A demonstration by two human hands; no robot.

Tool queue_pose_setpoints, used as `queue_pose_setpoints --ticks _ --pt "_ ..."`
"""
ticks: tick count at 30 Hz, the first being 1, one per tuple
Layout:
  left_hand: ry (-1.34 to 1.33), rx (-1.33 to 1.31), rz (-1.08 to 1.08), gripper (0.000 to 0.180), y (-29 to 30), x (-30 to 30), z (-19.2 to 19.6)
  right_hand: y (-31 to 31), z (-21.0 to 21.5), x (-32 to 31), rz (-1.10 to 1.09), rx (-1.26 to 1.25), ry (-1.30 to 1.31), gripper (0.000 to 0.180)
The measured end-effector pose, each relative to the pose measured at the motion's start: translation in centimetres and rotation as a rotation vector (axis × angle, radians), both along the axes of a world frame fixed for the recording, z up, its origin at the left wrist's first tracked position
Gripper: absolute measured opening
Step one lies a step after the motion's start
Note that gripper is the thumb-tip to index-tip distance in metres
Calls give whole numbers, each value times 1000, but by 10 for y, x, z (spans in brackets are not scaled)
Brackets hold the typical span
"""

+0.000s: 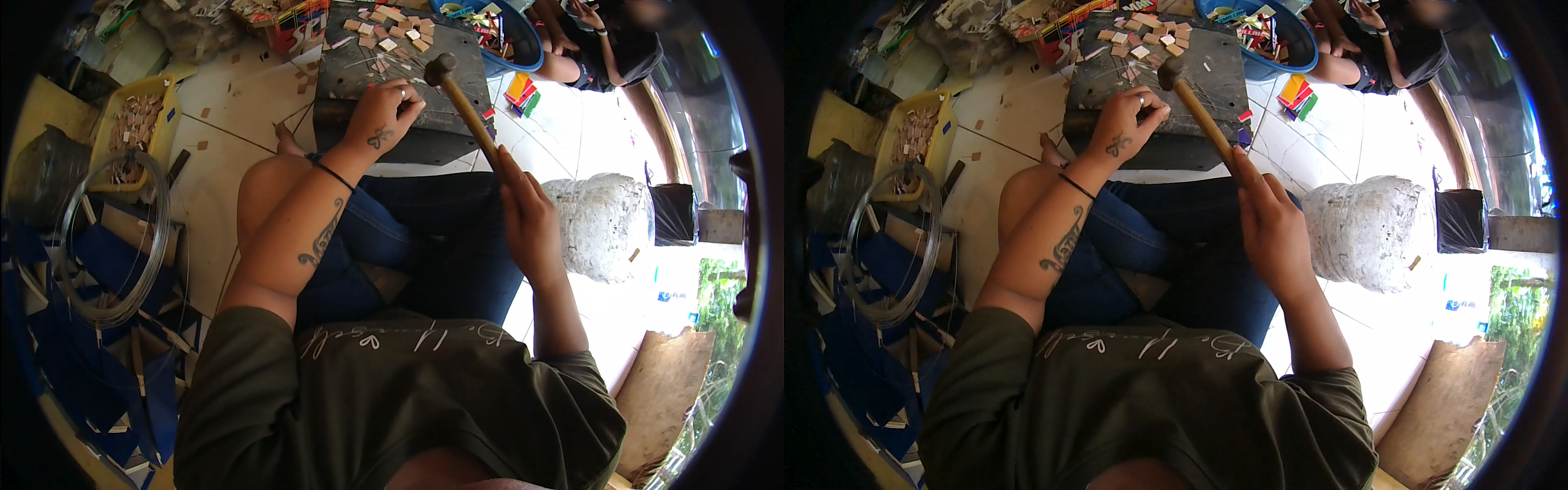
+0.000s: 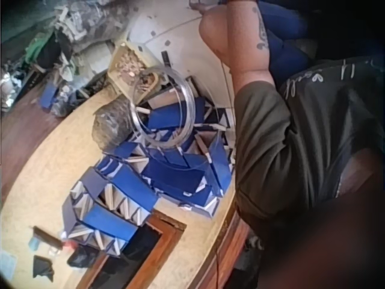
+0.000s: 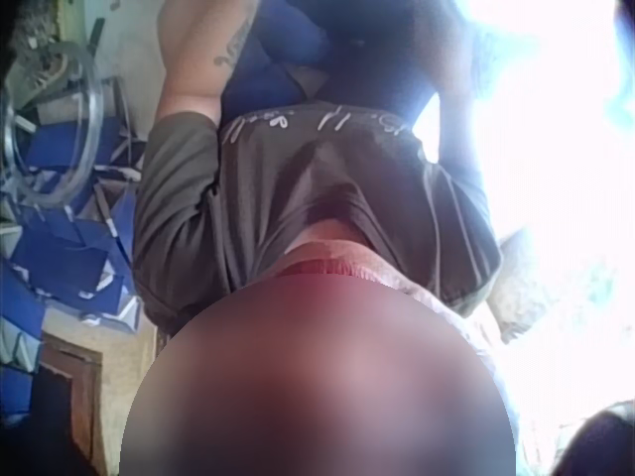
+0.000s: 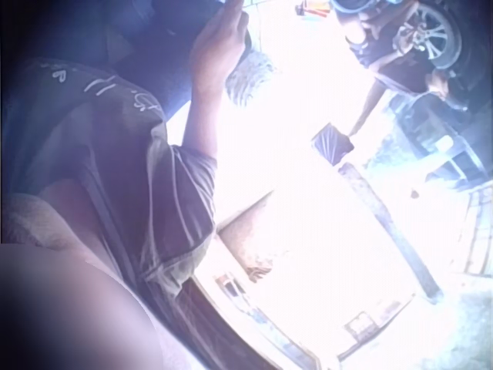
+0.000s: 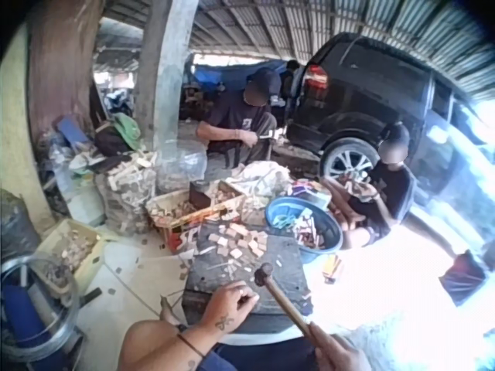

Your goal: The person sits on the floor and repeatedly hammers small wire pins into wooden blocks using a hammer. They pick up pins, position them on the blocks, and strike them with the hammer, then place the finished pieces into a nearby bag.

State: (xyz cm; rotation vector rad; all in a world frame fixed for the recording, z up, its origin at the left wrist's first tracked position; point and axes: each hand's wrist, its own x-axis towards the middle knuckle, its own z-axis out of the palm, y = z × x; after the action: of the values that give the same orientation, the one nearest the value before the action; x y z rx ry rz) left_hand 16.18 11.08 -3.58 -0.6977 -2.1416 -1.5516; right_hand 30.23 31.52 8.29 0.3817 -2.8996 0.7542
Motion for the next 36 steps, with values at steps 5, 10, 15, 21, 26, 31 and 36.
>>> queue_pose_setpoints --ticks 5,10,15,21,26,31,36 --pt "-41 -37 46 10 0 2 0 0 -1 1 -1 -11 6 50" --pt "-35 -8 31 9 -1 3 0 -3 -6 1 30 -80 79 49" --pt "-32 -48 27 8 -1 0 -1 4 -18 -9 51 -129 102 45" --pt "-22 4 53 7 3 3 -1 22 -53 -62 -169 -26 85 41" --pt "-68 -39 45 11 -4 7 6 17 -89 -100 -336 189 97 35" --pt "-49 -49 42 9 -7 10 14 2 -75 -112 -44 107 497 28" --pt "144 -274 102 7 -8 10 21 -34 -54 -123 85 -382 131 21"
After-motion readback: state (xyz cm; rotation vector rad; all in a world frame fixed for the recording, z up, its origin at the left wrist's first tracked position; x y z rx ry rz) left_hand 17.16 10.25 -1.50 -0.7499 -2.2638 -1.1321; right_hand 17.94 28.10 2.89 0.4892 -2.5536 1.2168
